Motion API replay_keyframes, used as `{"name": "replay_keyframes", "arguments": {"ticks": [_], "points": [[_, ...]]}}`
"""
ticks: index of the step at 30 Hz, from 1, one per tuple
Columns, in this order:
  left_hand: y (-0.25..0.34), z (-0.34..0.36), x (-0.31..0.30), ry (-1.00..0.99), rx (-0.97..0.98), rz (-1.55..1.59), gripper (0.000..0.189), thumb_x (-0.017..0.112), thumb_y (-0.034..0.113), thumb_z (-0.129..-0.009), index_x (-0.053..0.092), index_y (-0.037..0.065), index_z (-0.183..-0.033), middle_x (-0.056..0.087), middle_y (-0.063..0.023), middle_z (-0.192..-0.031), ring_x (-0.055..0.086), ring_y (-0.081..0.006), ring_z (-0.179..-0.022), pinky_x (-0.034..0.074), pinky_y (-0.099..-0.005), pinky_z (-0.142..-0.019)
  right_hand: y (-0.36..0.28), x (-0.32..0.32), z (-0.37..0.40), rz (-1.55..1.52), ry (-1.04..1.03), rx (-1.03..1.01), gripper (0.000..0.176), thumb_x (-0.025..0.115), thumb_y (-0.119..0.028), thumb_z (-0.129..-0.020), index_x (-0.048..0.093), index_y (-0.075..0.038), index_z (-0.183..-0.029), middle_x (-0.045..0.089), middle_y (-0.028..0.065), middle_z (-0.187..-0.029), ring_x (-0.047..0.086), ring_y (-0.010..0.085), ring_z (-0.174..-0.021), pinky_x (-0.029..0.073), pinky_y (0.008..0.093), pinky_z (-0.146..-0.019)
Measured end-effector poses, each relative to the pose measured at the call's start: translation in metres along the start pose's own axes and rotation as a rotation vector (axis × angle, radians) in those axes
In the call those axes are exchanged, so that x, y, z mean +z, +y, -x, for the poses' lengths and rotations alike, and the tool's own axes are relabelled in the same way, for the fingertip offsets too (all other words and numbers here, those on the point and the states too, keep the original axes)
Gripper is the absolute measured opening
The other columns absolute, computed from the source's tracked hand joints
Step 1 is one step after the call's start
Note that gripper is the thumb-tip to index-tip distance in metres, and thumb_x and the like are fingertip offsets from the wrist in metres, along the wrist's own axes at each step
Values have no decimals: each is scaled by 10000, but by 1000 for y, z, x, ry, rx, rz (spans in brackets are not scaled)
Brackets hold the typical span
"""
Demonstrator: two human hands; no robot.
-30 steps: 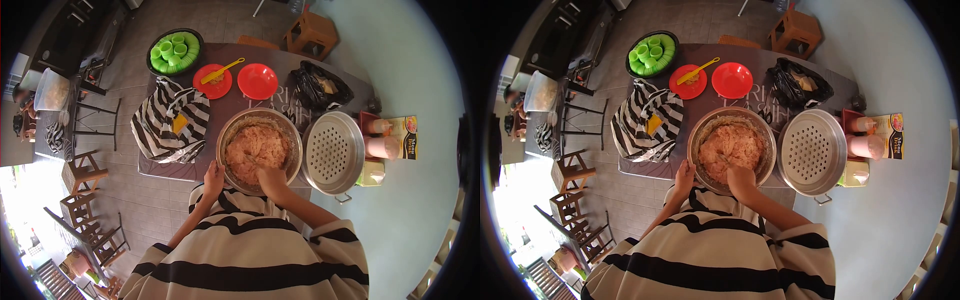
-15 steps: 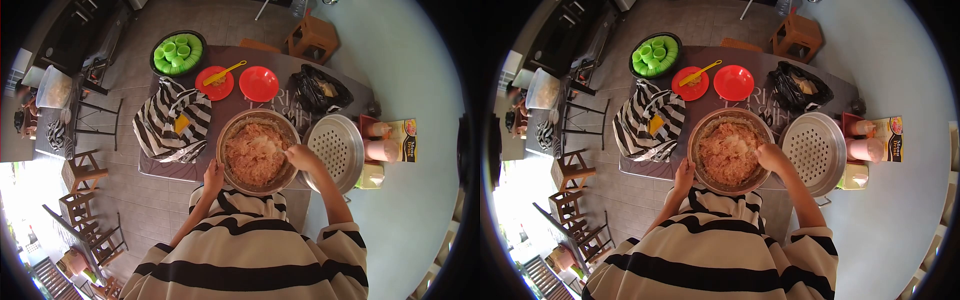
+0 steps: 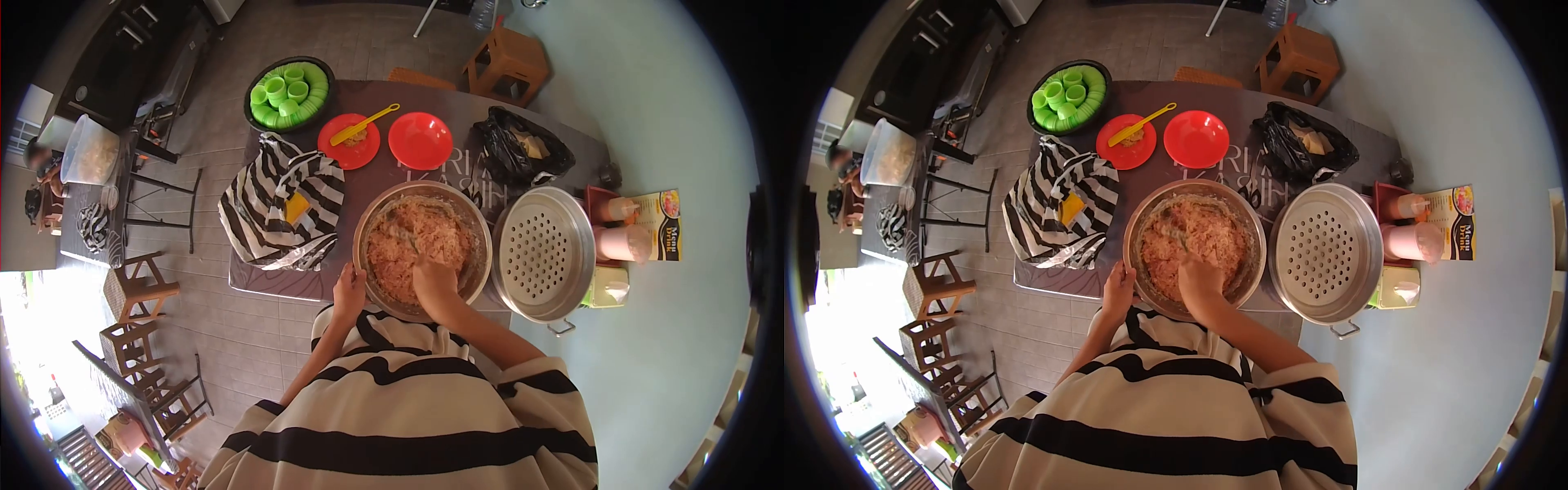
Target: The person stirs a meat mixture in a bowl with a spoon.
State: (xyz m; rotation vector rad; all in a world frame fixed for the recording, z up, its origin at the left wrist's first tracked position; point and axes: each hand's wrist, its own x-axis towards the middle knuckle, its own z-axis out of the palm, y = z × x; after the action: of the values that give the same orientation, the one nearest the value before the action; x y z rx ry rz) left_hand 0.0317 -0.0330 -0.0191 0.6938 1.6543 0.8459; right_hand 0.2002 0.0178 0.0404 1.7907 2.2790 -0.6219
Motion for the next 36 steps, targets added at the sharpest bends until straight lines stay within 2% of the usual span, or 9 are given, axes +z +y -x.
{"name": "replay_keyframes", "arguments": {"ticks": [2, 5, 7, 10, 15, 17, 26, 31, 36], "points": [[-16, -7, -1, 13, 115, -112, 271, 436, 159, -884, 434, 57, -1135, 557, -35, -856, 549, -83, -693, 494, -225, -468, 1, 4, 32, -67, 151, -68, 132, 420, -80, -770, 472, 41, -760, 583, 184, -622, 604, 313, -563, 474, 392, -460], [-16, -7, 1, 16, 123, -44, 271, 437, 149, -883, 434, 58, -1138, 553, -38, -858, 550, -88, -699, 502, -234, -482, 8, -15, 75, -87, 75, -45, 145, 424, -85, -762, 436, 48, -816, 579, 186, -618, 600, 326, -558, 470, 421, -464], [-6, -3, 0, 20, 82, -13, 308, 460, 170, -867, 442, 45, -1148, 568, -74, -836, 564, -117, -663, 484, -248, -481, 14, -33, 95, 19, -196, 8, 164, 430, -97, -772, 464, 55, -823, 596, 185, -684, 612, 305, -588, 487, 390, -488], [-6, -2, -1, 13, 49, 18, 352, 480, 198, -850, 450, 36, -1162, 582, -105, -803, 579, -147, -617, 471, -262, -478, 23, -36, 103, 92, -285, 24, 177, 420, -99, -774, 458, 56, -850, 596, 191, -701, 608, 331, -615, 488, 401, -514], [1, -2, -3, -39, 12, -60, 283, 429, 156, -887, 433, 69, -1156, 555, -38, -878, 564, -96, -715, 507, -232, -499, 25, 23, 45, -71, -103, 14, 229, 403, -139, -783, 471, 0, -952, 594, 181, -683, 602, 345, -650, 477, 444, -565], [-10, -7, -3, 18, 105, -55, 354, 484, 192, -849, 449, 41, -1167, 593, -96, -800, 588, -141, -610, 494, -264, -468, 10, 10, 28, -120, -23, -53, 195, 436, -138, -771, 554, -14, -865, 597, 187, -707, 603, 345, -687, 478, 440, -589], [13, 1, -5, 10, 58, -11, 350, 481, 190, -854, 453, 40, -1169, 599, -93, -822, 595, -131, -680, 522, -263, -488, 48, -58, 21, -75, -290, -56, 190, 463, -118, -751, 605, -9, -814, 600, 195, -843, 592, 348, -798, 477, 420, -703], [21, 5, -4, 18, 45, -45, 361, 485, 196, -850, 452, 35, -1171, 592, -92, -826, 595, -143, -681, 525, -266, -484, 89, -97, 48, 14, -177, 183, 190, 472, -117, -748, 594, -19, -856, 592, 212, -871, 584, 353, -829, 465, 430, -728], [20, 2, -2, 19, 50, -53, 358, 482, 185, -848, 450, 27, -1168, 591, -99, -829, 603, -155, -669, 520, -271, -457, 103, -22, -3, -93, -100, 203, 184, 467, -101, -764, 582, 5, -861, 604, 195, -804, 595, 346, -796, 479, 422, -687]]}}
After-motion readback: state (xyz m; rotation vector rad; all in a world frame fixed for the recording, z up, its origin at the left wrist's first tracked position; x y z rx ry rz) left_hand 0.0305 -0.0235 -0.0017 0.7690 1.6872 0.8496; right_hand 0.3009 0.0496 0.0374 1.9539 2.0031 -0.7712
